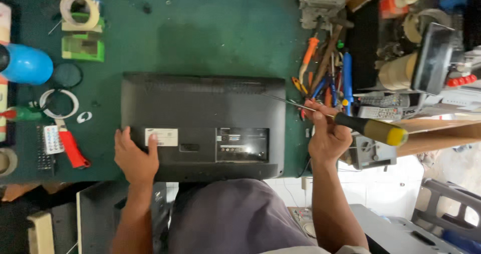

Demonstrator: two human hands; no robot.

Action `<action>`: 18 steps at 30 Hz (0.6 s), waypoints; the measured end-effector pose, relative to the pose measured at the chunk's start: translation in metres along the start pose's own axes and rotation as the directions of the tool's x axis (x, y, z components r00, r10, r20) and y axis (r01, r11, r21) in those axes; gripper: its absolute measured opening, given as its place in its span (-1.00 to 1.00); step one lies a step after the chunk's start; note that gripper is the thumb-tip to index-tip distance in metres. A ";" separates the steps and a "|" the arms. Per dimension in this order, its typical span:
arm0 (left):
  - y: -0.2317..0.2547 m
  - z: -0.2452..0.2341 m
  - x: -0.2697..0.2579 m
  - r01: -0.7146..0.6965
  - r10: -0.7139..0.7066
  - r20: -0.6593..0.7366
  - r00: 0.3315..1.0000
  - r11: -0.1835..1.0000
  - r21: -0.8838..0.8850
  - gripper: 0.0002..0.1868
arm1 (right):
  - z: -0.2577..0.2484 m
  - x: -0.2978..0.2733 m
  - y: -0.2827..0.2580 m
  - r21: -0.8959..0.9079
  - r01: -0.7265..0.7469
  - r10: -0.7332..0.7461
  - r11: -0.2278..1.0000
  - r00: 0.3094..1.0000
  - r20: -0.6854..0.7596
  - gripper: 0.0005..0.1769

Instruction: The person uses a screwdriver to remove screws from the back panel of a television set. After removing the screws, the person lifts off the back cover to reveal the internal circuit boards and components. The person then peels off a protective plastic film from the inside of the removed cover.

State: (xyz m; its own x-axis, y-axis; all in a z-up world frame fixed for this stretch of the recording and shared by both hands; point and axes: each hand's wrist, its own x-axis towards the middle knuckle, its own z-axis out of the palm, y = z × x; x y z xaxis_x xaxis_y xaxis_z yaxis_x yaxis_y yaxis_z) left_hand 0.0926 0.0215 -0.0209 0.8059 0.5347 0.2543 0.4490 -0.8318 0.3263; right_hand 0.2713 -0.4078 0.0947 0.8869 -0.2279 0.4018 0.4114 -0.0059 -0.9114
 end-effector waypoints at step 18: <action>-0.033 -0.011 0.014 0.092 -0.076 0.144 0.987 0.990 -0.106 0.00 | 0.148 -0.076 0.004 0.281 -0.246 0.208 0.928 0.965 0.158 -0.85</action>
State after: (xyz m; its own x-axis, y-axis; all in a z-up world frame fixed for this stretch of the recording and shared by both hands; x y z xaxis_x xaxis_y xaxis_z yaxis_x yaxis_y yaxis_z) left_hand 0.0848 0.0581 -0.0179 0.8165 0.5695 0.0952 0.4777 -0.7589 0.4425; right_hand 0.2369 -0.2470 0.0739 0.9748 -0.0675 0.2125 0.2229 0.3240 -0.9194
